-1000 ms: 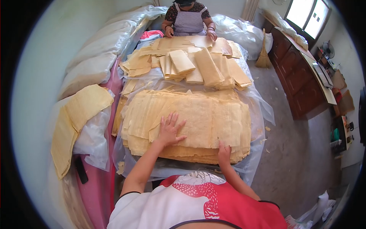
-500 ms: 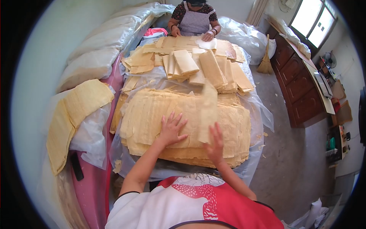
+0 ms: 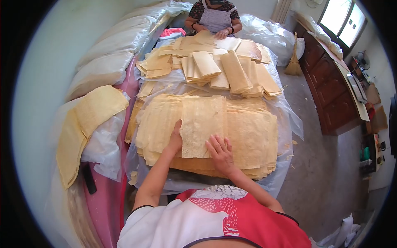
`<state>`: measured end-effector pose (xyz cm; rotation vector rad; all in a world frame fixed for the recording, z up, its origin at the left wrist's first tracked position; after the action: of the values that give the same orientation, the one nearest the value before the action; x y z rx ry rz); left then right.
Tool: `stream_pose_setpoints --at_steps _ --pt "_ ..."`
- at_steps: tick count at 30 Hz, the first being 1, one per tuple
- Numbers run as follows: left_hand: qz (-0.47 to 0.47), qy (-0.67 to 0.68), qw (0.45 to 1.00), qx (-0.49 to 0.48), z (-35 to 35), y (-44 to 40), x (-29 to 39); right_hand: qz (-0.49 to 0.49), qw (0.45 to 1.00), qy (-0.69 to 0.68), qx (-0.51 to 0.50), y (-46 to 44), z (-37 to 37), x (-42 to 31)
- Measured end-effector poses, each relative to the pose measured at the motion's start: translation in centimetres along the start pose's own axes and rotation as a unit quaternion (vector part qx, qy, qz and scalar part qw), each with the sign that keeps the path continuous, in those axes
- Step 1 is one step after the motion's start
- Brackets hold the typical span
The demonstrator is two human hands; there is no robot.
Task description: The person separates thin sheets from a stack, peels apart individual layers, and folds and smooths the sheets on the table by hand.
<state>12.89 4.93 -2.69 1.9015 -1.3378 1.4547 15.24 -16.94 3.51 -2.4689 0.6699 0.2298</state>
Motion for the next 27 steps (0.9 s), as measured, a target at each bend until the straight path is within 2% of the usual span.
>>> stream_pose_setpoints --at_steps 1,3,4,6,7,9,10,12,14,16,17,19,20,22,27 --pt "0.000 -0.002 1.000 0.001 -0.6 -0.5 -0.7 -0.002 1.000 0.001 -0.009 0.1 0.4 0.0" --pt "0.120 -0.152 0.981 0.006 -1.7 -1.7 -0.1 -0.001 1.000 0.002 -0.014 0.3 1.1 0.2" --pt "0.120 -0.152 0.981 0.005 -2.1 -2.1 1.0 -0.001 1.000 0.005 -0.019 0.3 1.3 0.2" --pt "0.069 -0.124 0.985 0.099 -5.1 -2.0 2.8 -0.001 1.000 0.007 -0.029 0.3 1.6 0.3" --pt "0.067 -0.123 0.985 0.099 -4.9 -1.9 3.6 -0.002 0.999 0.008 -0.038 0.4 1.9 0.3" --pt "0.213 -0.262 0.940 0.058 -1.7 -1.6 8.0 -0.006 0.999 0.012 -0.045 0.5 2.1 0.4" --pt "0.211 -0.261 0.940 0.059 -0.5 -1.6 8.6 -0.010 0.999 0.018 -0.050 0.6 2.2 0.6" --pt "0.260 -0.305 0.913 -0.075 4.8 -0.7 9.7 -0.015 0.998 0.022 -0.060 0.7 2.3 0.8" --pt "0.253 -0.342 0.901 -0.083 7.3 0.1 7.3 -0.018 0.997 0.029 -0.069 0.6 1.8 1.3" --pt "0.245 -0.379 0.888 -0.090 8.2 -0.1 6.2 -0.017 0.985 -0.054 -0.161 0.0 1.7 2.0" --pt "0.256 -0.386 0.882 -0.085 8.2 -0.3 6.3 -0.017 0.985 -0.053 -0.162 -1.1 1.6 2.8" --pt "0.261 -0.392 0.878 -0.082 8.4 0.4 6.2 0.100 0.982 -0.066 -0.144 -4.0 1.6 6.5" --pt "0.258 -0.395 0.878 -0.084 8.4 0.2 6.1 0.098 0.983 -0.067 -0.141 -5.1 2.2 7.3" --pt "0.253 -0.403 0.876 -0.085 8.5 0.0 5.9 0.118 0.985 0.068 -0.108 -6.4 3.9 9.4" --pt "0.232 -0.405 0.884 -0.044 7.2 0.1 6.8 0.127 0.980 0.076 -0.133 -5.9 6.0 10.3"
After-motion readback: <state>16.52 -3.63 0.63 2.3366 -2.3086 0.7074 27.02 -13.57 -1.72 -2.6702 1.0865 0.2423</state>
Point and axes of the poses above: each hand's wrist, its own y-axis away from the middle knuckle, its own z-axis out of the palm, x = y × z, the point moved 9 cm from there along -y, towards the middle knuckle, and after that the axes turned 7 degrees about z, right-handed, at the moved point
